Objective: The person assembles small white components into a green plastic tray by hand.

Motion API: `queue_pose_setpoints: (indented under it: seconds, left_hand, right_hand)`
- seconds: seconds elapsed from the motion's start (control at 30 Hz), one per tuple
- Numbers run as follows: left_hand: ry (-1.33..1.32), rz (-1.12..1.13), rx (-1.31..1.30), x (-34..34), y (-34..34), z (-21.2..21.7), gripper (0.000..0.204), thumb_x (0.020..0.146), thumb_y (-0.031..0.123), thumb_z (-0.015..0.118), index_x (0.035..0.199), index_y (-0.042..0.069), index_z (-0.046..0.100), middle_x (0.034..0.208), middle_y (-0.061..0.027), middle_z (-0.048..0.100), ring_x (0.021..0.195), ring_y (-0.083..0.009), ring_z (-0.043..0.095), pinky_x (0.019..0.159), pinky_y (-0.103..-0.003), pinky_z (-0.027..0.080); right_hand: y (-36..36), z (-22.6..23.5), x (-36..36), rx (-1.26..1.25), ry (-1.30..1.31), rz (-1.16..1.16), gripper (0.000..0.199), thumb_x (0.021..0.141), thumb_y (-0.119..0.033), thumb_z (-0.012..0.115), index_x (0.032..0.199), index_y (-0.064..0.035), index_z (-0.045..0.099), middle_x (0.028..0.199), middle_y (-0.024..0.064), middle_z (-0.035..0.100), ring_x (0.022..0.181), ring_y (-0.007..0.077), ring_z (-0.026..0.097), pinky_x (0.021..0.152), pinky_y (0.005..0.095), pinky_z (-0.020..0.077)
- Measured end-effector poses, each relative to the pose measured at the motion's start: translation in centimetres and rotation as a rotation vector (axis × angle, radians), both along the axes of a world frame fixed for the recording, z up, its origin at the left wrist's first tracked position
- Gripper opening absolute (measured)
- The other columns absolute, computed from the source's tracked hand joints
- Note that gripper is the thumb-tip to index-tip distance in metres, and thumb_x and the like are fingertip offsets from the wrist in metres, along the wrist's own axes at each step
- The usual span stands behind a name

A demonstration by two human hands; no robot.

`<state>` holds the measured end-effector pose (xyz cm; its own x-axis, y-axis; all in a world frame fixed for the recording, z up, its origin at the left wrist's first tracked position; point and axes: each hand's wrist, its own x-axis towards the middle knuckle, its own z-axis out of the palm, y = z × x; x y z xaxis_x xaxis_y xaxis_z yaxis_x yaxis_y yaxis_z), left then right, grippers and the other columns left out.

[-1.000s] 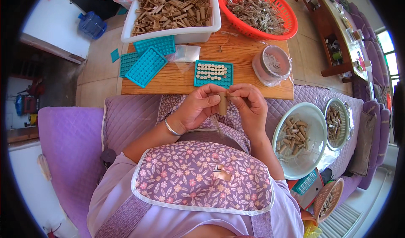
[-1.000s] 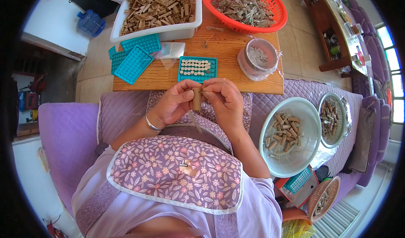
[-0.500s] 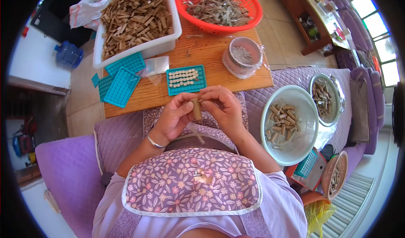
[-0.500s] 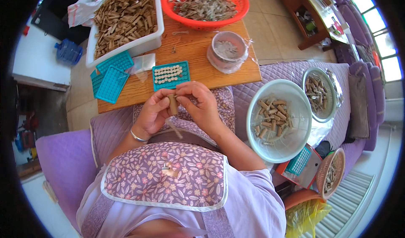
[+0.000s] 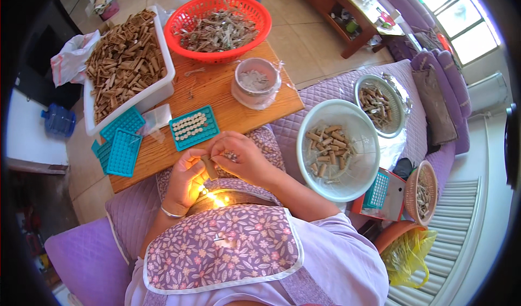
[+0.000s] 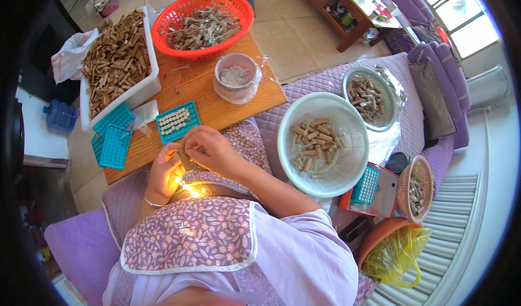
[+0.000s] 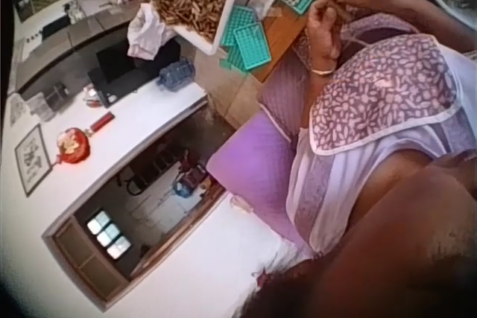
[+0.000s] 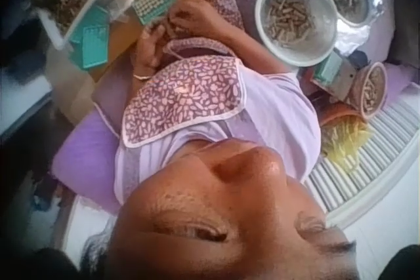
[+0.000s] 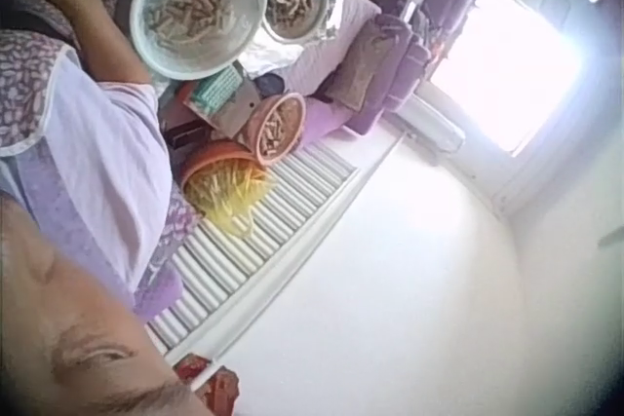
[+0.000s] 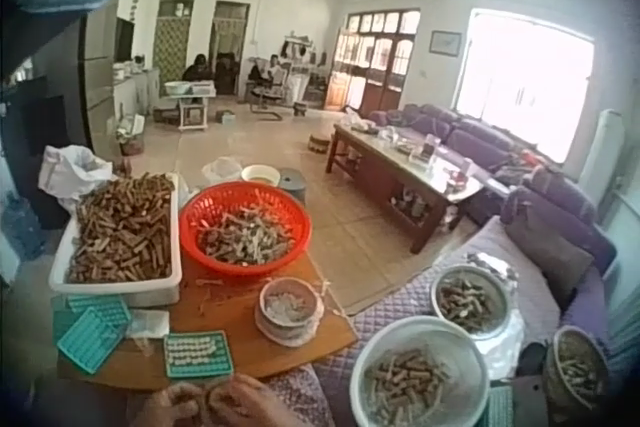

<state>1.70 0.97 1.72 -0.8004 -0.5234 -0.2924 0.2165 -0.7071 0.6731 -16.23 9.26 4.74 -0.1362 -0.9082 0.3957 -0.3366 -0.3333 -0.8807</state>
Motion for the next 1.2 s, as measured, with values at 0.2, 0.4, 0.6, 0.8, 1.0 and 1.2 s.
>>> queue_pose_setpoints:
  seconds: [0.2, 0.4, 0.6, 0.8, 1.0, 1.2]
  left_hand:
    - [0.069, -0.025, -0.035, -0.1, 0.1, -0.3, 0.027, 0.087, 0.009, 0.066, 0.111, 0.002, 0.056, 0.104, -0.0088, 0.063, 0.098, -0.0199, 0.062, 0.089, -0.034, 0.049]
    - [0.063, 0.027, -0.055, -0.2, 0.7, 0.4, 0.026, 0.090, 0.014, 0.064, 0.112, 0.003, 0.055, 0.106, -0.0075, 0.062, 0.093, -0.0177, 0.061, 0.084, -0.032, 0.051]
    - [0.054, 0.058, -0.080, -0.6, 1.0, 1.0, 0.027, 0.089, 0.013, 0.065, 0.112, 0.002, 0.055, 0.104, -0.0073, 0.064, 0.090, -0.0168, 0.064, 0.080, -0.031, 0.054]
    - [0.087, 0.083, -0.078, 0.0, 0.9, 0.8, 0.027, 0.088, 0.012, 0.066, 0.112, 0.003, 0.055, 0.103, -0.0069, 0.063, 0.092, -0.0171, 0.063, 0.081, -0.032, 0.054]
    - [0.005, 0.048, -0.149, -0.1, 0.9, 0.8, 0.029, 0.087, 0.011, 0.067, 0.112, 0.003, 0.055, 0.103, -0.0061, 0.062, 0.092, -0.0150, 0.061, 0.082, -0.030, 0.052]
    - [-0.018, 0.061, -0.168, 0.2, 1.1, 0.0, 0.029, 0.088, 0.011, 0.065, 0.114, 0.003, 0.055, 0.106, -0.0060, 0.062, 0.095, -0.0132, 0.060, 0.085, -0.029, 0.050]
  right_hand:
    - [0.1, 0.3, 0.0, -0.047, 0.018, -0.016, 0.014, 0.077, 0.001, 0.065, 0.084, -0.0017, 0.053, 0.086, 0.0113, 0.057, 0.083, 0.0286, 0.057, 0.072, 0.0365, 0.0479]
    - [0.1, 0.6, 0.4, -0.060, 0.049, -0.016, 0.014, 0.079, -0.001, 0.063, 0.088, -0.0021, 0.051, 0.092, 0.0137, 0.056, 0.088, 0.0314, 0.056, 0.078, 0.0380, 0.0470]
    - [0.2, 0.3, 0.8, -0.096, 0.035, -0.050, 0.015, 0.078, -0.002, 0.063, 0.088, -0.0013, 0.052, 0.089, 0.0135, 0.055, 0.091, 0.0325, 0.056, 0.080, 0.0392, 0.0467]
    - [0.1, 0.3, 1.0, -0.144, -0.004, 0.005, 0.012, 0.078, -0.003, 0.065, 0.084, -0.0006, 0.054, 0.091, 0.0131, 0.059, 0.091, 0.0309, 0.057, 0.080, 0.0384, 0.0477]
    - [0.0, 0.1, 0.2, -0.138, 0.092, 0.011, 0.013, 0.077, -0.002, 0.066, 0.086, -0.0032, 0.057, 0.089, 0.0115, 0.061, 0.089, 0.0304, 0.059, 0.079, 0.0390, 0.0480]
    - [0.4, 0.9, 0.8, -0.033, 0.098, -0.012, 0.010, 0.078, 0.002, 0.064, 0.086, -0.0013, 0.059, 0.093, 0.0120, 0.062, 0.090, 0.0286, 0.060, 0.079, 0.0365, 0.0484]
